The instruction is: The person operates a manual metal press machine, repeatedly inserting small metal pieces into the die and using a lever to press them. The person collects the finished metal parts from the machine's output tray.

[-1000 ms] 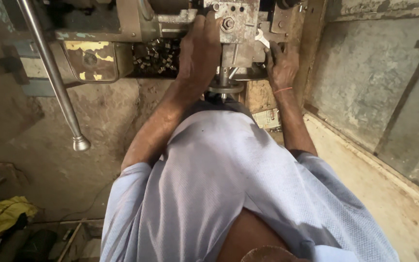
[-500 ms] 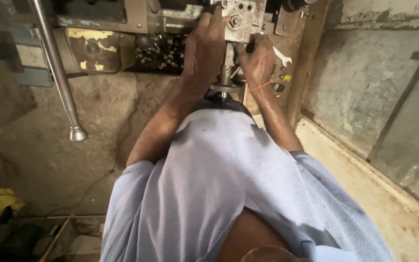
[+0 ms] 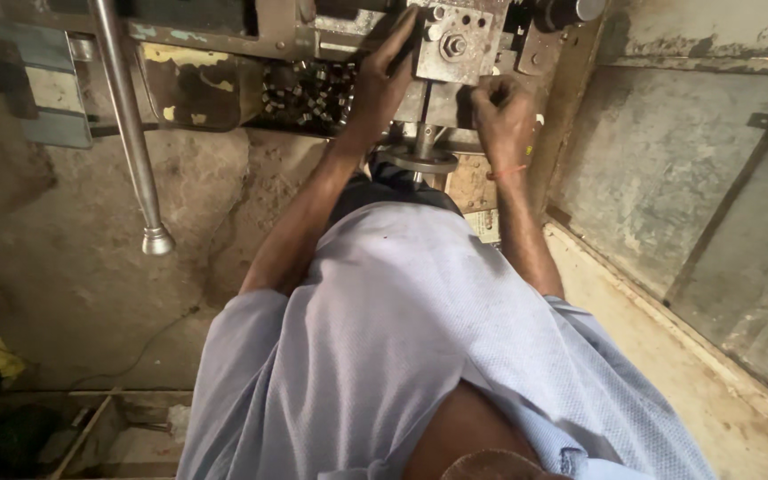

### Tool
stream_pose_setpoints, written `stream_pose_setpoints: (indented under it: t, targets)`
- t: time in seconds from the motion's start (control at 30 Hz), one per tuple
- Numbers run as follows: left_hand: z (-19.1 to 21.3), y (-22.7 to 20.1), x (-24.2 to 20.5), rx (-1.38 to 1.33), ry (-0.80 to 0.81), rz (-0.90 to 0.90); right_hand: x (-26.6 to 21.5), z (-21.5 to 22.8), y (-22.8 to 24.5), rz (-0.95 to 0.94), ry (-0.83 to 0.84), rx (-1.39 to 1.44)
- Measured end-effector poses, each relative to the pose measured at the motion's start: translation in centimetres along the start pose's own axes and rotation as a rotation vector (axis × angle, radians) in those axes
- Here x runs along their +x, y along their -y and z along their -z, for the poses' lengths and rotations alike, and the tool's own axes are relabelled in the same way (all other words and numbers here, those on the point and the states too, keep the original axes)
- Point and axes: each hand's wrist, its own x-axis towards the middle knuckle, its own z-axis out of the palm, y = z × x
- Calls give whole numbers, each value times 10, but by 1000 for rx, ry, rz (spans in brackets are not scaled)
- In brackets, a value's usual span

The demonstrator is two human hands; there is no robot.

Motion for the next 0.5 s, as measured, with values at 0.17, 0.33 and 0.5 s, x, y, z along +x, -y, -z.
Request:
stream_pose_setpoints:
  t: [0.17,0.33,0.5]
  targets:
    - [-1,4,15,-294,-37,192,0,18,-2,-161,-12,341]
    - [1,6,14,-289,-24,185,-9,34,14,-282,-1,713]
    - [-11,10,19,-388,-122,279,-10,45,32,-283,-32,715]
